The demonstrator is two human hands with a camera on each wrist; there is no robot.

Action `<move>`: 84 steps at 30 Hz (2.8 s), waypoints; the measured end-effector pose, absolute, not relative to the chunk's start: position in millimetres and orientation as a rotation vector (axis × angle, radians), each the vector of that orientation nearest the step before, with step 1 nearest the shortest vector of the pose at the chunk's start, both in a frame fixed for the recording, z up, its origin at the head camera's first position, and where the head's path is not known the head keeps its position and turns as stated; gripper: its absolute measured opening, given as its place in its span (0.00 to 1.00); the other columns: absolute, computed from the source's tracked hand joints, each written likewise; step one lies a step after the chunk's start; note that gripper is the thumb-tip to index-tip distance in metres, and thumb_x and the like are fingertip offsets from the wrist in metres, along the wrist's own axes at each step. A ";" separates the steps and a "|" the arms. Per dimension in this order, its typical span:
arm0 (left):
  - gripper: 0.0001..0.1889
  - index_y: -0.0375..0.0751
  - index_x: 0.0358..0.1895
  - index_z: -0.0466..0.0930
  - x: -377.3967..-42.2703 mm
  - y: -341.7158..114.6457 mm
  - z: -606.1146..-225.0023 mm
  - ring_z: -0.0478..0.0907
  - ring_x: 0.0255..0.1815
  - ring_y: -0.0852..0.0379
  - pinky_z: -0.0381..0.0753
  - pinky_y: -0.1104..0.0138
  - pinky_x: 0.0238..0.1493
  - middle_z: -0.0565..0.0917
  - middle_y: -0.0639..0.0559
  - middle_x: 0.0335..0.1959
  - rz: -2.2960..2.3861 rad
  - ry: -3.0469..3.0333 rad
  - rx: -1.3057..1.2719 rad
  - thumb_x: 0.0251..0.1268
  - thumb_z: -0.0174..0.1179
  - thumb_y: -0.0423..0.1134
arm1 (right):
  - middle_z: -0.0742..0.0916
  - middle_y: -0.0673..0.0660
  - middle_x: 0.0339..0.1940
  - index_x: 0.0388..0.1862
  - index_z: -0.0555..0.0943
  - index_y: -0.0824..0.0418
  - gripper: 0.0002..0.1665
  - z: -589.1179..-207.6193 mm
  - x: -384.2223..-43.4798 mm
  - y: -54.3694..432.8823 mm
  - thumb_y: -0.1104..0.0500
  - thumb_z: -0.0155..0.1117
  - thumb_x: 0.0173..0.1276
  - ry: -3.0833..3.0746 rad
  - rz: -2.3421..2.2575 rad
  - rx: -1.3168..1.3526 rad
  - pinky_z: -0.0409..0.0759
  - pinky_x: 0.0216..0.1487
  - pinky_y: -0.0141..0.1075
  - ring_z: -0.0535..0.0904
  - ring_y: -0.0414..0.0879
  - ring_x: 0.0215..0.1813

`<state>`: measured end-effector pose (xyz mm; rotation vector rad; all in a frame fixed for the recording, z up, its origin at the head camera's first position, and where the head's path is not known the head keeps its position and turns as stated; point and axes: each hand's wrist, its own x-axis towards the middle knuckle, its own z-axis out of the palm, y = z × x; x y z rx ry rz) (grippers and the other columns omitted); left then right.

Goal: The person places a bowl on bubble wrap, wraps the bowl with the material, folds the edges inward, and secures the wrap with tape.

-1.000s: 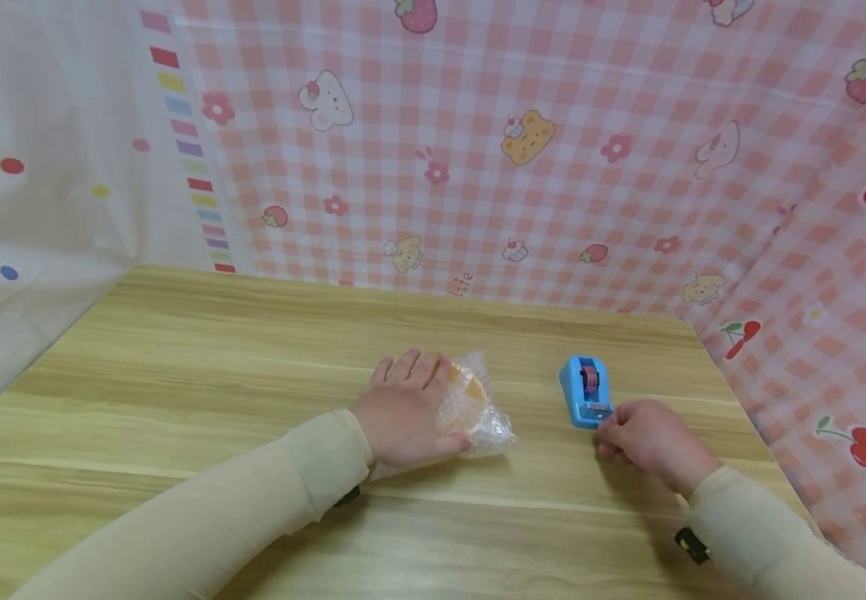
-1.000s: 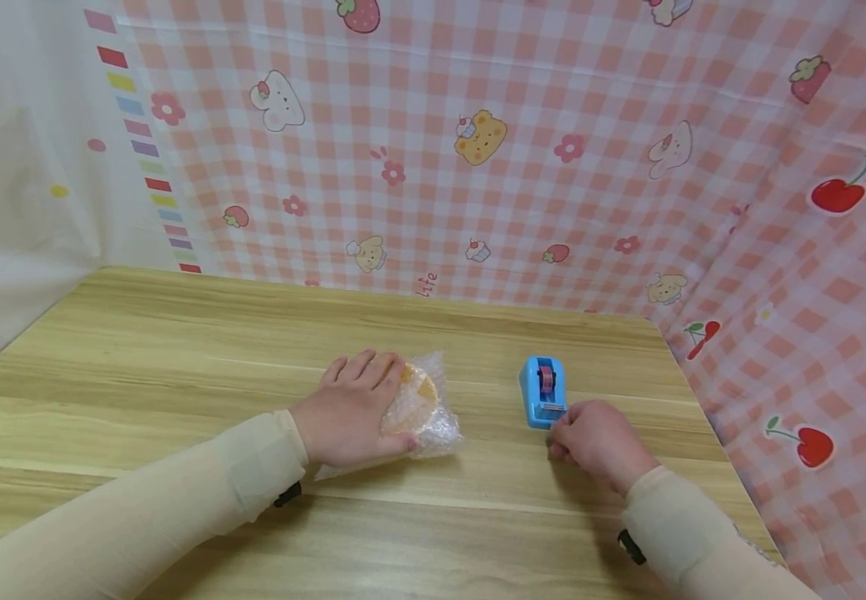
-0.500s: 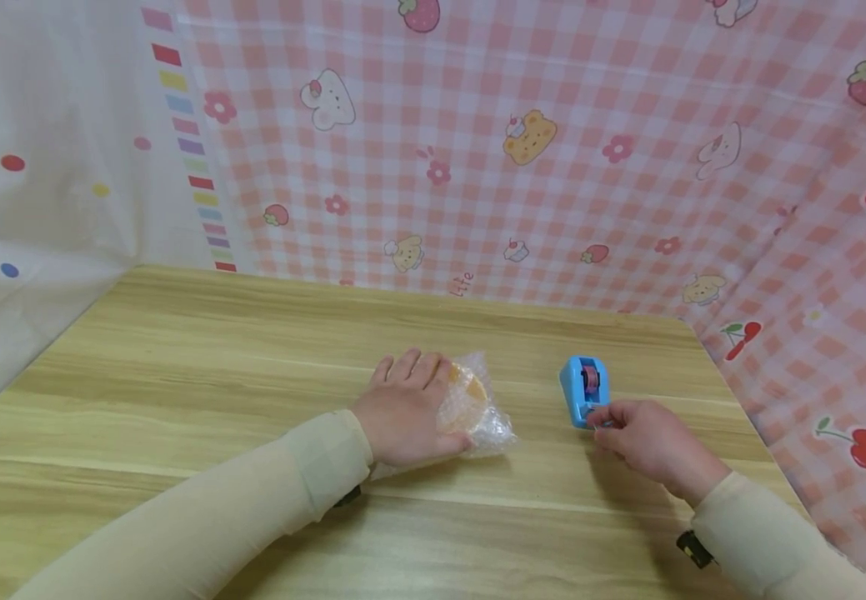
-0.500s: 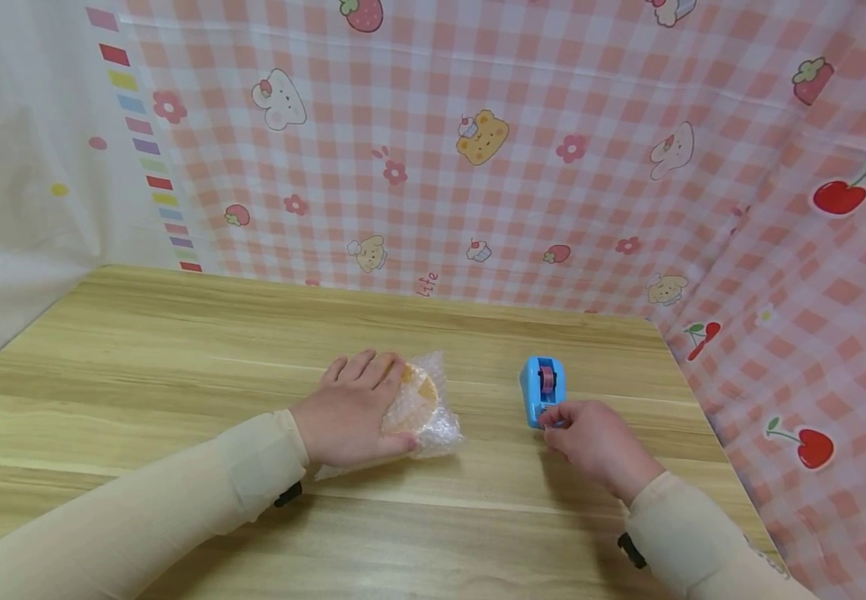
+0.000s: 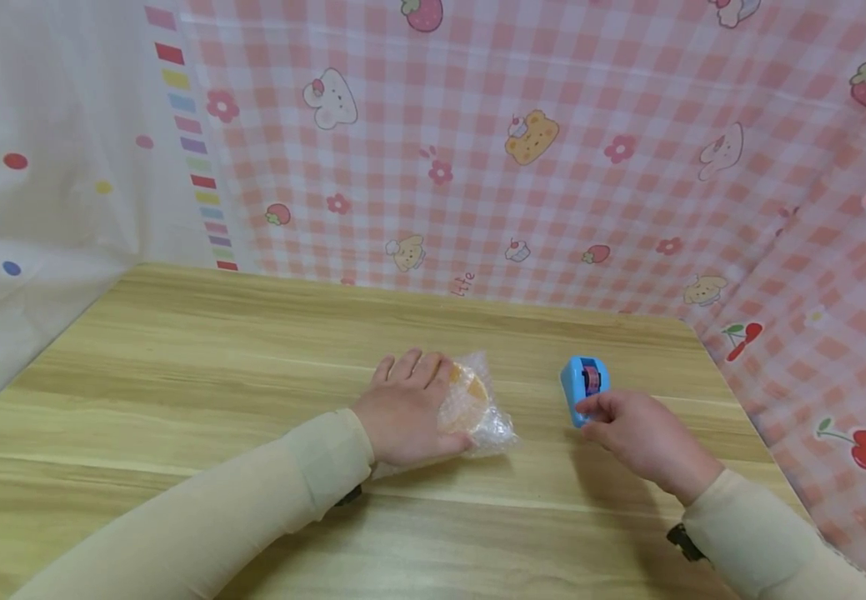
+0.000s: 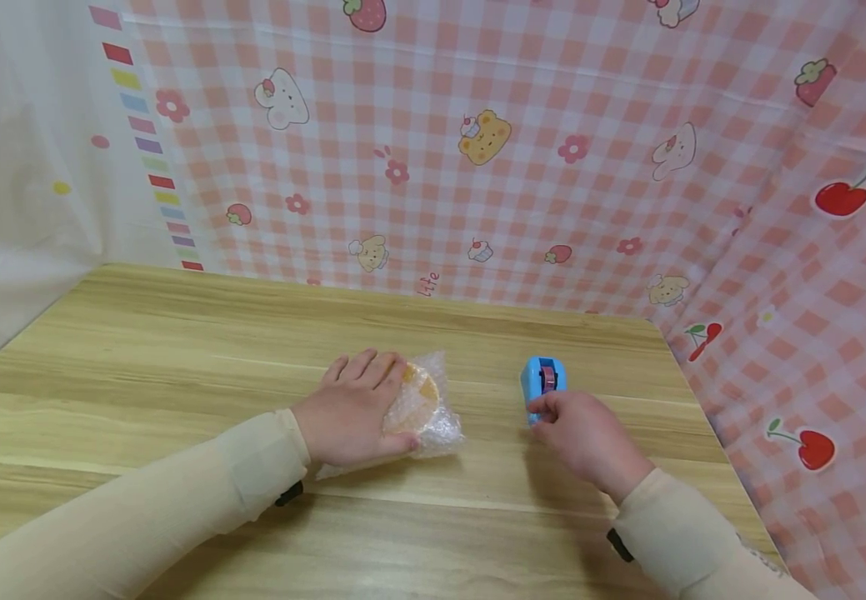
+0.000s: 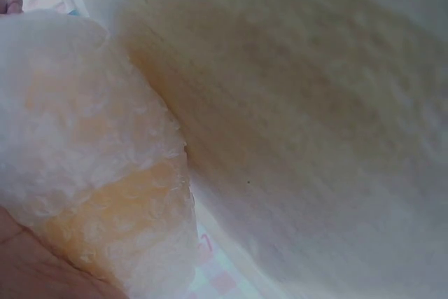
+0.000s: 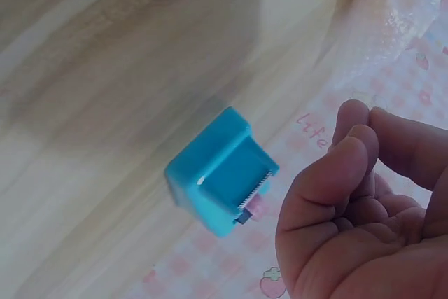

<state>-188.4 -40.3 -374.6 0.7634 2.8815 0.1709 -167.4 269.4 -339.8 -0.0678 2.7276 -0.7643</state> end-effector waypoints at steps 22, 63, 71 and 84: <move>0.58 0.40 0.87 0.47 -188.4 -40.6 -375.1 0.47 0.88 0.39 0.47 0.39 0.85 0.52 0.46 0.88 0.153 2.895 0.761 0.67 0.46 0.80 | 0.90 0.55 0.44 0.48 0.86 0.59 0.09 -325.3 -167.3 245.4 0.56 0.67 0.77 2.802 -0.704 -0.157 0.79 0.42 0.41 0.80 0.52 0.46; 0.57 0.40 0.87 0.46 -188.1 -41.1 -373.3 0.44 0.88 0.39 0.46 0.38 0.85 0.50 0.46 0.89 0.176 2.875 0.768 0.68 0.45 0.79 | 0.87 0.49 0.29 0.34 0.86 0.56 0.11 -313.8 -200.6 151.7 0.56 0.64 0.78 2.762 -0.433 -0.463 0.76 0.33 0.33 0.78 0.42 0.30; 0.57 0.40 0.87 0.45 -189.1 -41.5 -373.5 0.43 0.89 0.39 0.44 0.38 0.85 0.48 0.46 0.89 0.164 2.864 0.770 0.68 0.44 0.80 | 0.89 0.50 0.31 0.35 0.88 0.58 0.11 -311.6 -207.8 139.6 0.55 0.65 0.77 2.738 -0.322 -0.435 0.80 0.33 0.34 0.81 0.43 0.30; 0.56 0.39 0.86 0.48 -188.2 -42.0 -372.4 0.46 0.88 0.39 0.46 0.38 0.85 0.52 0.46 0.88 0.166 2.884 0.785 0.69 0.46 0.78 | 0.85 0.52 0.27 0.30 0.88 0.58 0.12 -308.9 -217.2 128.3 0.58 0.66 0.74 2.687 -0.232 -0.378 0.75 0.32 0.33 0.78 0.45 0.28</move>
